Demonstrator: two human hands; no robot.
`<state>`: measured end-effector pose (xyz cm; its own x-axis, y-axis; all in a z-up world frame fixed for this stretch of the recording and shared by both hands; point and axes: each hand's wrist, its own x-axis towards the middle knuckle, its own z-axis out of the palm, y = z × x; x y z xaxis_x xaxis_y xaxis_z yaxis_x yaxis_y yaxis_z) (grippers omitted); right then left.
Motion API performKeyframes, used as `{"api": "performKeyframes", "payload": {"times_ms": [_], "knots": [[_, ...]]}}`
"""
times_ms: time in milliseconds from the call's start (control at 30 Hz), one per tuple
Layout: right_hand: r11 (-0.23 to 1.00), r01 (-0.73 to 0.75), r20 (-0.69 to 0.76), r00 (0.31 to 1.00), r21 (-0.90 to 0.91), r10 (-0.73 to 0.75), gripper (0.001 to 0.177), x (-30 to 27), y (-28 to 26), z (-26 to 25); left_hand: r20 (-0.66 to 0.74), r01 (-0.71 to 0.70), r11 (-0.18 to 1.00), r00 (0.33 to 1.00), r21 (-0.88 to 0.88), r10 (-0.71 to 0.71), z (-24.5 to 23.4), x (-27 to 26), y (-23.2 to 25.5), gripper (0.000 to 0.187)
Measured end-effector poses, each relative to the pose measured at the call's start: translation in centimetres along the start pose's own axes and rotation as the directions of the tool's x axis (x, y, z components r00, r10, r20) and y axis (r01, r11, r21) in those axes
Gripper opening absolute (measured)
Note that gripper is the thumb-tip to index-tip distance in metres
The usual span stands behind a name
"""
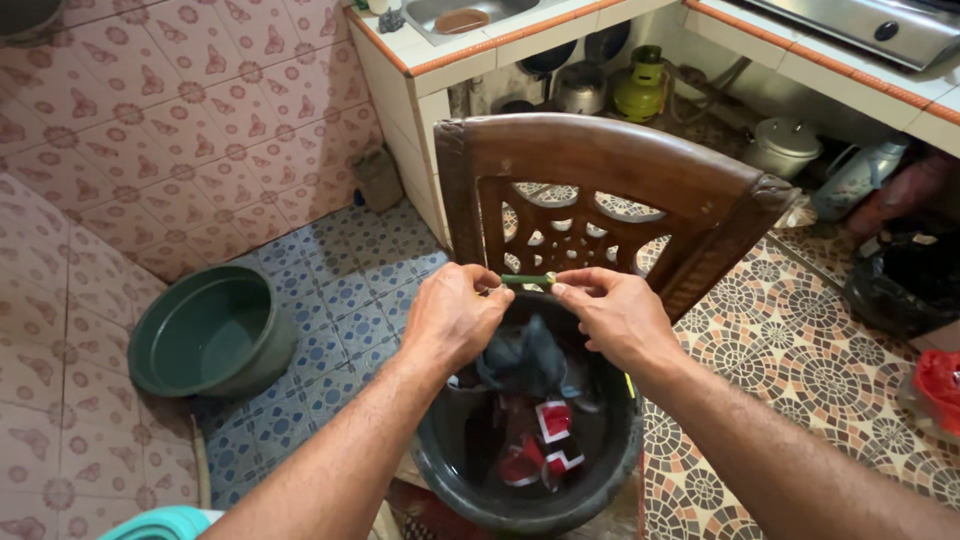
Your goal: The person hand-washes several small garments in a portable twin-tub washing machine. They repeatedly submerge, agitate, and wring out each item, then place the wet clothes into a nearby bucket.
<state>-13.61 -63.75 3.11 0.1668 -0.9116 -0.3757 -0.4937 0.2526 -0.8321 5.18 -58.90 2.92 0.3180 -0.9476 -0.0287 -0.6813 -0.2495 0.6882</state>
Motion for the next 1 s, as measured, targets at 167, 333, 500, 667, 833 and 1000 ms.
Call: {"api": "performKeyframes", "payload": {"times_ms": [167,333,500,667,833,1000], "knots": [[1.0,-0.01,0.008,1.0,0.029,0.01,0.032,0.1,0.1,0.3,0.008,0.025,0.998,1.0,-0.062,-0.025,-0.1,-0.3,-0.3,0.033],[0.997,0.021,0.035,0.999,0.07,-0.024,0.03,0.2,0.2,0.8,-0.01,0.025,0.996,1.0,-0.086,-0.026,-0.4,-1.0,-0.5,0.031],[0.995,0.085,0.035,0.996,0.044,-0.087,0.027,-0.4,0.0,1.4,-0.07,0.028,0.993,0.997,-0.115,-0.036,-0.9,-2.4,-0.6,0.029],[0.978,0.168,0.089,0.98,0.124,-0.179,0.027,-0.8,-0.9,2.3,-0.206,-0.017,0.986,0.978,-0.166,-0.018,-2.3,-4.5,0.1,0.026],[0.953,0.262,0.177,0.941,0.154,-0.288,0.028,-1.4,-1.6,3.5,-0.299,0.149,0.98,0.937,-0.135,-0.184,-3.6,-7.7,0.5,0.033],[0.92,0.307,0.306,0.876,0.244,-0.374,0.028,-3.3,-2.4,5.7,-0.427,0.109,0.972,0.884,-0.208,-0.191,-4.3,-11.5,-0.4,0.026]]}}
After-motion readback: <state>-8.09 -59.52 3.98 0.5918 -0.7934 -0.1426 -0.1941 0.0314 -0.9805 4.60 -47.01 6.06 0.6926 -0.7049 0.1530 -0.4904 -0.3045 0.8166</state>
